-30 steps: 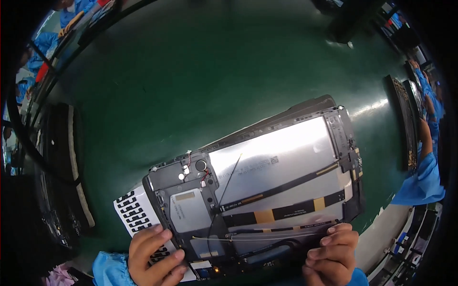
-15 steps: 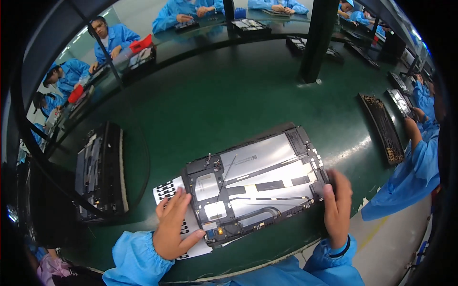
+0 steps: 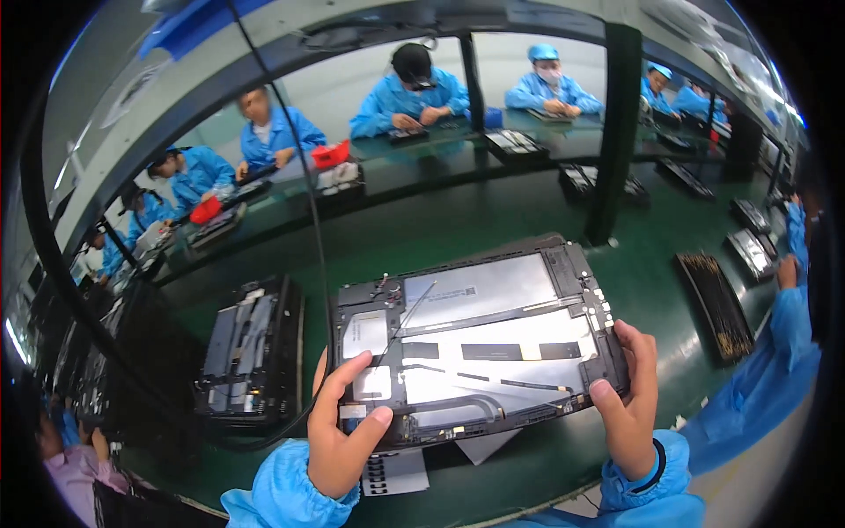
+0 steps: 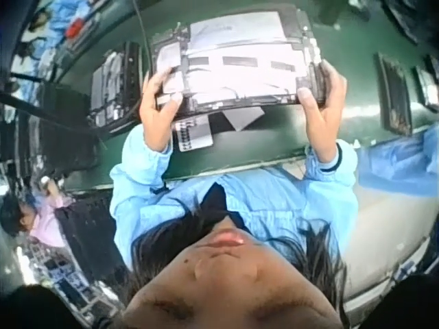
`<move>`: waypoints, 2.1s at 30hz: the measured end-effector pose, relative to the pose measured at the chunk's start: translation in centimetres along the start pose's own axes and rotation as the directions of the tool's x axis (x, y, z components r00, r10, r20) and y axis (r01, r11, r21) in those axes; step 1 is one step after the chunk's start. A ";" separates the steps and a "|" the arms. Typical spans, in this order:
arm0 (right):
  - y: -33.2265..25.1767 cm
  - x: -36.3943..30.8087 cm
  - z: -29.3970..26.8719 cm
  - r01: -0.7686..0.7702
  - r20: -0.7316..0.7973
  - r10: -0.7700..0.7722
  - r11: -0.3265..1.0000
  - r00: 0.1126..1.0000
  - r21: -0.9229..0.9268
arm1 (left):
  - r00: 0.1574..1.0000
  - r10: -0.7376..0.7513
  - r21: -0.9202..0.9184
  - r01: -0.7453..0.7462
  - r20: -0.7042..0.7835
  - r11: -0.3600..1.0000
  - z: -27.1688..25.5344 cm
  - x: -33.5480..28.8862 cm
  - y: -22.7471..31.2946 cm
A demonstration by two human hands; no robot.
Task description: The person assembles tablet devices by taking a tablet chassis, routing and connecting internal ribbon cables and wires by hand, applying adhesive tabs, and stacking the assembled devices onto a pile.
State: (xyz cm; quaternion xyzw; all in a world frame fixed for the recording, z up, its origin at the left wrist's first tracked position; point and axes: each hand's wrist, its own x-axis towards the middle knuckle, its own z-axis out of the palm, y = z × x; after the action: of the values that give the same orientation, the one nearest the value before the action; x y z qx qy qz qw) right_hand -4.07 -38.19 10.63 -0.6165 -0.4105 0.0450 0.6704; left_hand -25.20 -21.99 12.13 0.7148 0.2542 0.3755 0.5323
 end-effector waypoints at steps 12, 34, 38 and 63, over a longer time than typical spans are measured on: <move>-1.0 5.1 5.4 0.326 0.336 -0.242 0.919 0.910 -0.221 | 0.980 -0.019 0.022 0.024 -0.200 0.999 -5.1 -0.7 1.2; 1.0 3.2 15.9 0.478 0.258 -0.496 0.868 0.829 0.131 | 0.986 0.060 0.385 0.005 -0.156 0.923 -14.2 -1.4 -0.9; 0.4 2.9 17.2 0.483 0.302 -0.505 0.863 0.809 0.149 | 0.963 0.161 0.600 0.001 -0.217 0.800 -14.3 -2.1 -1.4; 0.6 3.2 23.3 0.322 0.585 -0.183 0.936 0.790 -0.142 | 0.723 0.207 0.293 -0.007 -0.659 0.956 -12.4 -6.5 -2.1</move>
State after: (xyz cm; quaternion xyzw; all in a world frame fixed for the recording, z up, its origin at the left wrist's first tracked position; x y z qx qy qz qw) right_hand -15.81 -17.84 9.42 -0.5894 -0.6711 0.0852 0.4416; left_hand -39.02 -19.25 10.29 0.6054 0.4386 0.6040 0.2762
